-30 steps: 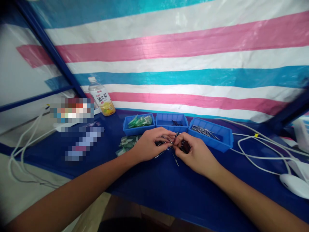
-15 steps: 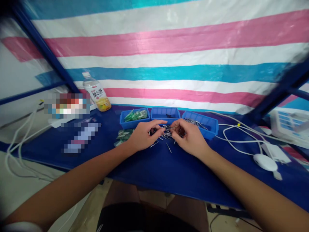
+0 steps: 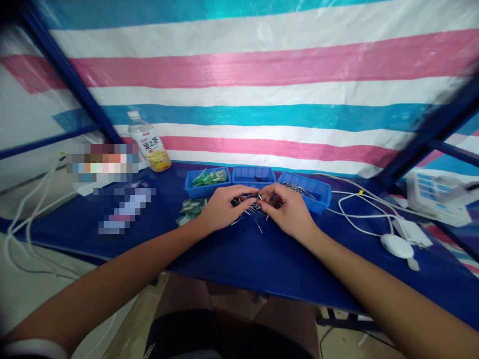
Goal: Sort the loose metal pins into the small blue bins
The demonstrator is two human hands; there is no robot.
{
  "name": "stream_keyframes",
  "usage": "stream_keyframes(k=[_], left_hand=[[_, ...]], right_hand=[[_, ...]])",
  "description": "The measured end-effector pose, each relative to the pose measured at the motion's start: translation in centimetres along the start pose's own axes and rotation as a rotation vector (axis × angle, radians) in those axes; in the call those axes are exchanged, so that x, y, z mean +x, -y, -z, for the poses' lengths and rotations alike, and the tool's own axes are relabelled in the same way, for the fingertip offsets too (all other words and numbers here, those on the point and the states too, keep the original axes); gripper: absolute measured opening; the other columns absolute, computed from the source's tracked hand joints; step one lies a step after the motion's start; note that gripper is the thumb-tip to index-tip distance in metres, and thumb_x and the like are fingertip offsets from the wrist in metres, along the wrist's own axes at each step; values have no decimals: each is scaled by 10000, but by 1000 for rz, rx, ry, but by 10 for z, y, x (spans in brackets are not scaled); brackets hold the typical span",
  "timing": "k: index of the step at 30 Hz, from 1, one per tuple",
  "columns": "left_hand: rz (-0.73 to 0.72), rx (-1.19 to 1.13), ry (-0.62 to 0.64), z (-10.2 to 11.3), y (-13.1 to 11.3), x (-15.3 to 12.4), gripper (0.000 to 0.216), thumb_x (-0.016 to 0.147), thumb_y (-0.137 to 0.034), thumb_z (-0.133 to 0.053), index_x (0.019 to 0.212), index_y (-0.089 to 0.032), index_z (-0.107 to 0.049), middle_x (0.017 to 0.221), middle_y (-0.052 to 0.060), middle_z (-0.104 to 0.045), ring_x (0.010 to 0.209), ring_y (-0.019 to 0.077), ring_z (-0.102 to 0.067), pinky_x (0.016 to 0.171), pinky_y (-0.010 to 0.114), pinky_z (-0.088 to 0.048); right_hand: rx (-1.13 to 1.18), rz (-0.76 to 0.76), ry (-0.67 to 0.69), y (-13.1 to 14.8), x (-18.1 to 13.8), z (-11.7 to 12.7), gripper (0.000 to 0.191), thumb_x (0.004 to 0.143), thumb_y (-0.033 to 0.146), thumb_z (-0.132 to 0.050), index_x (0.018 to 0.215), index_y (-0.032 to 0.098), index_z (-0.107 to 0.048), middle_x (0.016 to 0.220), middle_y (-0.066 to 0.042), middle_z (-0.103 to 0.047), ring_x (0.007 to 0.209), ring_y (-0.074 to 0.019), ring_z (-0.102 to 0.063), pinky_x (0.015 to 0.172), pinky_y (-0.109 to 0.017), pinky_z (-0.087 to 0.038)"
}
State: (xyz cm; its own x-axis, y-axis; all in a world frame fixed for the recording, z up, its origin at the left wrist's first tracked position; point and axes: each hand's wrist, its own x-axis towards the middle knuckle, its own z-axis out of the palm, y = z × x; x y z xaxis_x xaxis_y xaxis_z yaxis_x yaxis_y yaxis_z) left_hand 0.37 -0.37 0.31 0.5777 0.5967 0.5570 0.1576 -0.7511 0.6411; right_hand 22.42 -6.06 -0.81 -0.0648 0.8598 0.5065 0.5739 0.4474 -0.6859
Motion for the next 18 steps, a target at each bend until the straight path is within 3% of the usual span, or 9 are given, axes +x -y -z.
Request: stream_keyframes(k=[6, 11, 14, 18], left_hand=[[59, -86, -75, 0, 4, 2, 158, 929, -165, -697, 1052, -171, -797, 1053, 85, -818, 929, 195, -792, 868, 330, -662], [159, -220, -55, -1, 11, 0, 124, 921, -210, -738, 1036, -169, -763, 988, 75, -824, 884, 195, -806, 815, 320, -664], [136, -117, -34, 2, 10, 1, 126, 910, -219, -763, 1032, -192, -782, 975, 52, -832, 850, 178, -782, 804, 311, -640], [121, -15, -25, 5, 6, 2, 125, 917, -236, -754, 1032, -208, -794, 975, 38, -839, 782, 163, -747, 758, 304, -609]], right_hand=[[14, -5, 68, 8, -2, -3, 175, 953, 376, -745, 1080, 258, -765, 1011, -46, -794, 712, -177, -699, 645, -334, -572], [10, -11, -4, 9, -3, -1, 179, 975, 369, -718, 1102, 247, -748, 1002, -58, -766, 830, -206, -715, 661, -335, -575], [-46, 55, -24, 9, -1, 2, 195, 997, 355, -686, 1154, 251, -736, 1015, -69, -741, 892, -222, -707, 683, -347, -576], [-119, 137, 22, 7, 1, 3, 119, 1000, 321, -667, 1059, 256, -747, 988, -64, -750, 784, -203, -675, 655, -357, -551]])
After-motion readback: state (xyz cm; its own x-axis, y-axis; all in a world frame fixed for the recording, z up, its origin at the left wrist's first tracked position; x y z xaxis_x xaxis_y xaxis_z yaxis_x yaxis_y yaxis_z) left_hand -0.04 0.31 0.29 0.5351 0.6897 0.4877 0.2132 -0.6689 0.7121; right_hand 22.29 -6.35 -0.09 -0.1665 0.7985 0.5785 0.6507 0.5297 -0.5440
